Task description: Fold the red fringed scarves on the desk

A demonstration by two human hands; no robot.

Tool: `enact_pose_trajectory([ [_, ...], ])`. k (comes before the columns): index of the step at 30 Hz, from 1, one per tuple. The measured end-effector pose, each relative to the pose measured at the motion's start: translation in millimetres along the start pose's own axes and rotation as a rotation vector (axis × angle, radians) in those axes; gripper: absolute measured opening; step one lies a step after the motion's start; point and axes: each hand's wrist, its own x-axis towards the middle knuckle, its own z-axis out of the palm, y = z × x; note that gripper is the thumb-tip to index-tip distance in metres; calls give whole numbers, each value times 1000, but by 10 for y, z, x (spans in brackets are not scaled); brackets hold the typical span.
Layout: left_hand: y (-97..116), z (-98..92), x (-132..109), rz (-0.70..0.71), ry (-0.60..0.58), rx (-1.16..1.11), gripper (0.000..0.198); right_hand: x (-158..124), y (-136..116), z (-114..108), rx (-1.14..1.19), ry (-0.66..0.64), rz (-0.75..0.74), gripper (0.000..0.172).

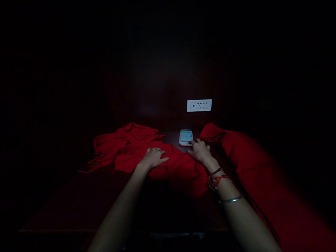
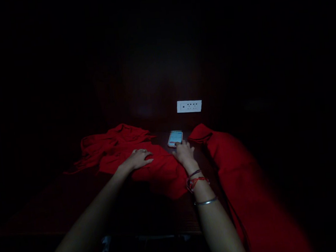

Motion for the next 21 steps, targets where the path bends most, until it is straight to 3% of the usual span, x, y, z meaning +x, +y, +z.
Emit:
enact_pose_trajectory([
  [2, 14, -15, 9, 21, 28, 19, 32, -56, -123, 68, -9, -54, -199, 54],
  [4, 27, -48, 10, 22, 56, 22, 26, -83, -223, 133, -27, -203, -279, 57],
  [7, 30, -107, 0, -32, 131, 7, 25, -48, -249, 152, -41, -230, -265, 31],
  [10, 12, -165, -10, -118, 260, -9, 28, 57, -95, 47, 144, 47, -208, 19],
  [14, -11, -218, -18, -245, 362, 0, 28, 158, 234, -152, 312, 657, 8, 24],
  [16, -16, -224, -22, -298, 368, 19, 27, 162, 329, -204, 290, 837, 32, 28],
  [18, -18, -217, -22, -360, 358, 44, 27, 146, 324, -205, 244, 831, -47, 33],
  [21, -15, -199, -12, -404, 376, 90, 27, 105, 170, -130, 136, 549, -330, 39],
])
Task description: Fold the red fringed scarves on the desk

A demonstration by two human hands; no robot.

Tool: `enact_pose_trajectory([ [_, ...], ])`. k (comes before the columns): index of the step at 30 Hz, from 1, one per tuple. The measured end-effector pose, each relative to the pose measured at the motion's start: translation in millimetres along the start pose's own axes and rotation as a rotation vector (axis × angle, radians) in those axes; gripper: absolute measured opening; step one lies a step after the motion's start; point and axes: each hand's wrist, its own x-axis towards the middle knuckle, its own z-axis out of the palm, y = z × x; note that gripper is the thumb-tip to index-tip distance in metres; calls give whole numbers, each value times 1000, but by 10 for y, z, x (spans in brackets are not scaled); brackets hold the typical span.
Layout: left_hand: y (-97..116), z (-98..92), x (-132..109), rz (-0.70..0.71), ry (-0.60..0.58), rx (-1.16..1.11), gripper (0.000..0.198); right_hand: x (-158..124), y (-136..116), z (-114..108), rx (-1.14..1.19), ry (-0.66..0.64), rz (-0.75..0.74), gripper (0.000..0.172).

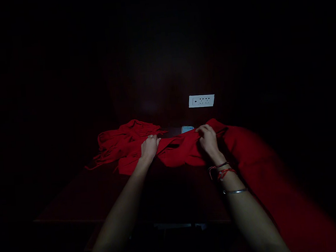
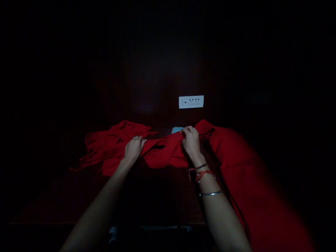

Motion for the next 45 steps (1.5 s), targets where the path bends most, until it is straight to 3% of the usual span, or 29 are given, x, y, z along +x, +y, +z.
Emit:
enact_pose_trajectory([
  [2, 15, 11, 3, 23, 41, 5, 26, -32, -122, 71, 16, -270, -158, 44],
  [4, 37, 14, 4, 35, 33, -22, 27, -79, -214, 134, 20, -478, -184, 46],
  [8, 91, -14, -13, 23, -79, -71, 34, -169, -310, 219, -21, -727, -112, 53],
  [10, 104, -46, -23, 38, -73, -84, 36, -169, -336, 225, -62, -780, -110, 40],
  [13, 74, -99, -24, -17, -35, -92, 37, -96, -305, 148, -110, -629, -34, 22],
  [15, 12, -128, -13, -120, 1, -73, 39, -26, -204, 43, -81, -349, 88, 25],
  [19, -149, -166, 16, -364, 71, -32, 45, 75, 96, -157, 62, 340, 457, 32],
  [21, -190, -174, 22, -442, 74, -28, 44, 94, 174, -189, 137, 441, 553, 35],
  [23, -174, -167, 14, -418, 73, -23, 43, 91, 148, -163, 176, 367, 543, 37],
  [26, -65, -115, -19, -178, 63, -35, 45, 30, -42, -47, 69, 116, 411, 38],
  [30, 41, -17, -47, 98, -219, -108, 60, -133, -279, 126, -253, -417, 345, 58],
  [32, 13, -13, -37, 104, -306, -109, 47, -175, -292, 154, -338, -598, 338, 43],
  [34, -58, -60, -15, 36, -233, -96, 34, -156, -237, 121, -332, -600, 320, 32],
  [37, -168, -180, 8, -150, -36, -62, 34, -65, -114, 4, -272, -336, 319, 36],
  [39, -202, -238, 3, -221, 21, -33, 34, -23, -64, -54, -268, -157, 299, 42],
  [41, -194, -251, -14, -129, -32, -44, 29, -26, -71, -47, -256, -124, 219, 46],
  [45, -118, -188, -43, 233, -338, -218, 31, -138, -227, 150, -148, -385, -29, 43],
])
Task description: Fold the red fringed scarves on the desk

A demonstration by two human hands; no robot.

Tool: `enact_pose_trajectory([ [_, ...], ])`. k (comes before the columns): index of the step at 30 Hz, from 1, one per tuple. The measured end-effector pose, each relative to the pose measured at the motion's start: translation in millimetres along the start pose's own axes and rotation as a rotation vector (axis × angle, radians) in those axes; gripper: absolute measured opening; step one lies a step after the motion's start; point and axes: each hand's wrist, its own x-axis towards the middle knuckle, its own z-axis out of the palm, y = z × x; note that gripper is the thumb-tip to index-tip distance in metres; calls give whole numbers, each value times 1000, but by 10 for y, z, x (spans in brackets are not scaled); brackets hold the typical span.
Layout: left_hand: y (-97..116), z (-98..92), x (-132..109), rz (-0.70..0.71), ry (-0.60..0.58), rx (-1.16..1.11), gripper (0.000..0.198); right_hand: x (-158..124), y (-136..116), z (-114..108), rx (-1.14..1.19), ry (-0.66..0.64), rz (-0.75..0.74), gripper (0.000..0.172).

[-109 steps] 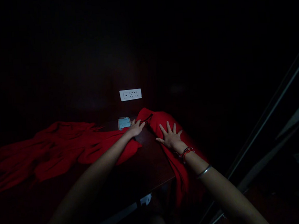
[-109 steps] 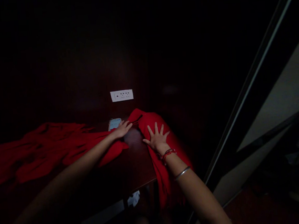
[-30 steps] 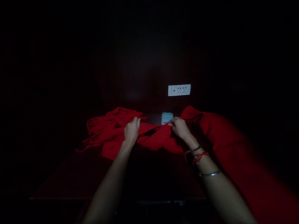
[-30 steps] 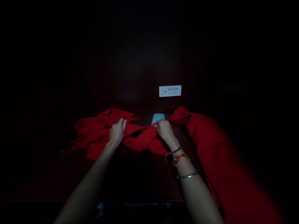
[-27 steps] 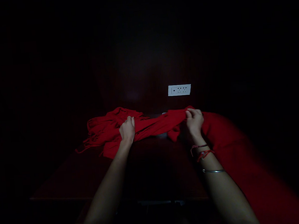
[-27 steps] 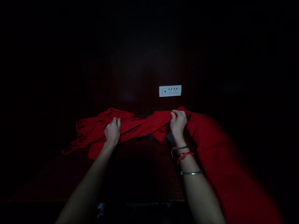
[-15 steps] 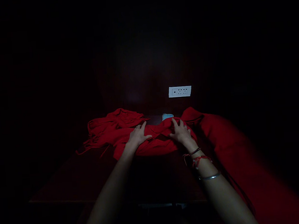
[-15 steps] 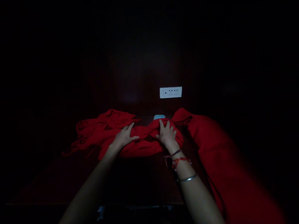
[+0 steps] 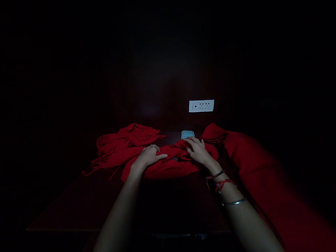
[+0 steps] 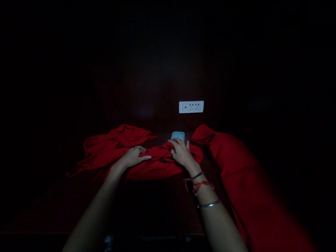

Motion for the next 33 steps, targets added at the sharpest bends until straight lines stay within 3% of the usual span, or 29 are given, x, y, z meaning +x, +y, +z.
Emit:
enact_pose_trajectory([
  [3, 20, 61, 28, 2, -74, -69, 42, -28, -160, 130, -44, -109, -46, 48],
  [6, 1, 133, 51, -82, 31, -22, 30, -46, -240, 122, -128, -222, 106, 45],
  [8, -21, 194, 61, -161, 6, 25, 47, -53, -255, 69, -165, -272, 185, 35],
  [10, -38, 251, 66, -202, -92, 39, 62, -58, -258, 28, -184, -243, 203, 29],
  [14, -20, 281, 74, -143, -146, 7, 49, -55, -247, 65, -207, -22, 168, 39],
  [16, 16, 259, 77, -89, -90, -5, 38, -46, -218, 117, -201, -62, 185, 37],
  [19, 88, 213, 74, -22, 90, -32, 25, -23, -139, 167, -176, -213, 229, 29],
  [21, 127, 184, 61, -3, 216, -43, 19, 2, -76, 168, -135, -190, 243, 27],
  [24, 143, 143, 24, -39, 333, -8, 17, 53, 5, 136, 137, 3, 262, 25],
  [27, 125, 104, -16, -184, 395, 91, 21, 98, 41, 89, 570, 162, 276, 25],
  [30, 170, 105, -22, -230, 455, 63, 20, 113, 18, 51, 917, 107, 229, 24],
  [33, 326, 187, 17, -43, 404, -232, 15, 115, -38, 42, 1058, 21, 138, 19],
])
